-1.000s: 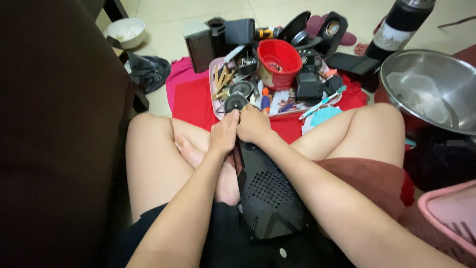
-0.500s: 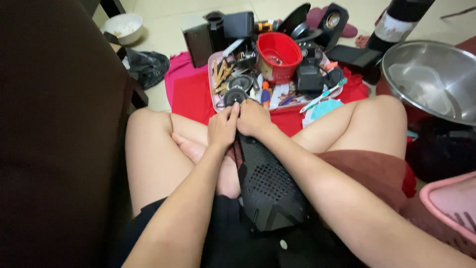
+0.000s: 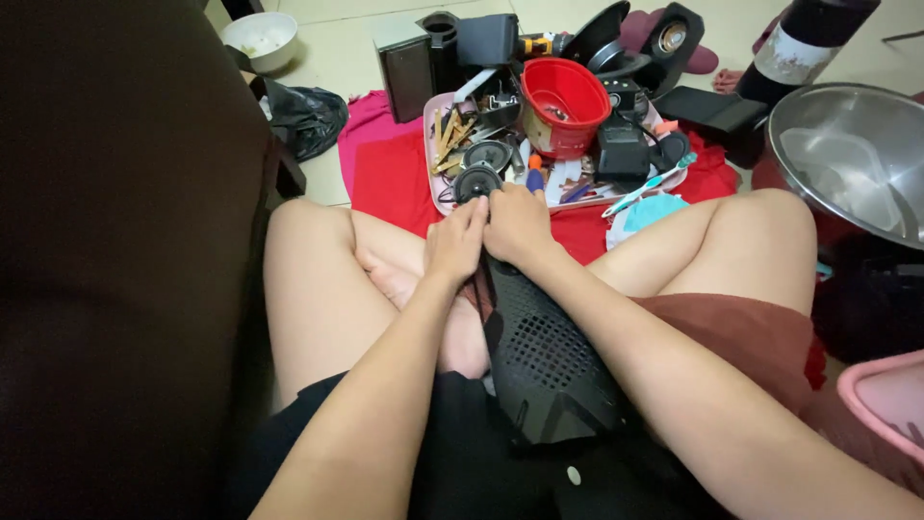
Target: Applying small pieces of yellow adhesive tape to specific points on a black plastic casing
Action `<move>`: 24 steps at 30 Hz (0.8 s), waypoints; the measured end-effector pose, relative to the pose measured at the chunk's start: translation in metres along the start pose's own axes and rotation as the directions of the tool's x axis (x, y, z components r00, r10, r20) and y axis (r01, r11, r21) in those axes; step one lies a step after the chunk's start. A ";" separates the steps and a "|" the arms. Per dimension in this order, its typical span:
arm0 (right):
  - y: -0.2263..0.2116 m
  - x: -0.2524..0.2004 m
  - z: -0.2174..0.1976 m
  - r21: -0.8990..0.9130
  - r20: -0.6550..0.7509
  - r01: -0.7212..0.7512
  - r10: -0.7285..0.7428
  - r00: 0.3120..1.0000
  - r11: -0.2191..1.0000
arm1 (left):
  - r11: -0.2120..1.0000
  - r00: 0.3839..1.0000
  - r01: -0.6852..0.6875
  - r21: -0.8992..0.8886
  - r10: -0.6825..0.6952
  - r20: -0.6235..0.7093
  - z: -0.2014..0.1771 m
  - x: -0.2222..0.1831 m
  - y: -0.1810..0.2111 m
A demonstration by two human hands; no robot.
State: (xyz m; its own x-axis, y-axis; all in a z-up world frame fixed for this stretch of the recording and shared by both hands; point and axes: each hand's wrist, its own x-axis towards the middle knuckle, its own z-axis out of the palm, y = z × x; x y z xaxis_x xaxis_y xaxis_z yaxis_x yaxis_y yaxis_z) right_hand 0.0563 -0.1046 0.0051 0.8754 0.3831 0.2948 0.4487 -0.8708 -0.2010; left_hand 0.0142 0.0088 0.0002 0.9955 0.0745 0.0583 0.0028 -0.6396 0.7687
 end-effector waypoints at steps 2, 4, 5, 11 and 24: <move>-0.001 0.000 0.000 0.005 -0.024 0.023 -0.023 0.999 1.000 | 1.000 1.000 -0.002 0.017 0.002 0.007 0.000 0.000 -0.003; 0.000 0.000 0.001 0.010 -0.046 0.044 -0.044 0.998 0.999 | 0.999 1.000 -0.003 0.035 0.002 0.017 0.001 0.002 -0.005; 0.000 0.000 0.002 0.022 -0.057 0.050 -0.049 0.997 0.998 | 0.999 1.000 -0.002 0.033 0.002 0.004 0.002 0.002 -0.006; 0.003 0.004 0.008 0.003 -0.100 0.074 -0.073 0.992 0.997 | 1.000 0.997 -0.028 -0.001 0.027 -0.078 -0.003 -0.003 -0.002; -0.008 -0.003 0.015 -0.085 -0.046 0.020 -0.024 0.999 0.996 | 0.998 0.982 -0.046 -0.045 0.037 -0.187 -0.007 -0.007 -0.002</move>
State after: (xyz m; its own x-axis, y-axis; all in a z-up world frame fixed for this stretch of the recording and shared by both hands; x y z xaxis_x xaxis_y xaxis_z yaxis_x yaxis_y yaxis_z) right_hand 0.0529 -0.0937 -0.0083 0.8552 0.3893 0.3421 0.4493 -0.8859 -0.1151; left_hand 0.0061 0.0152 0.0025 0.9596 0.1928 0.2047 -0.0473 -0.6069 0.7934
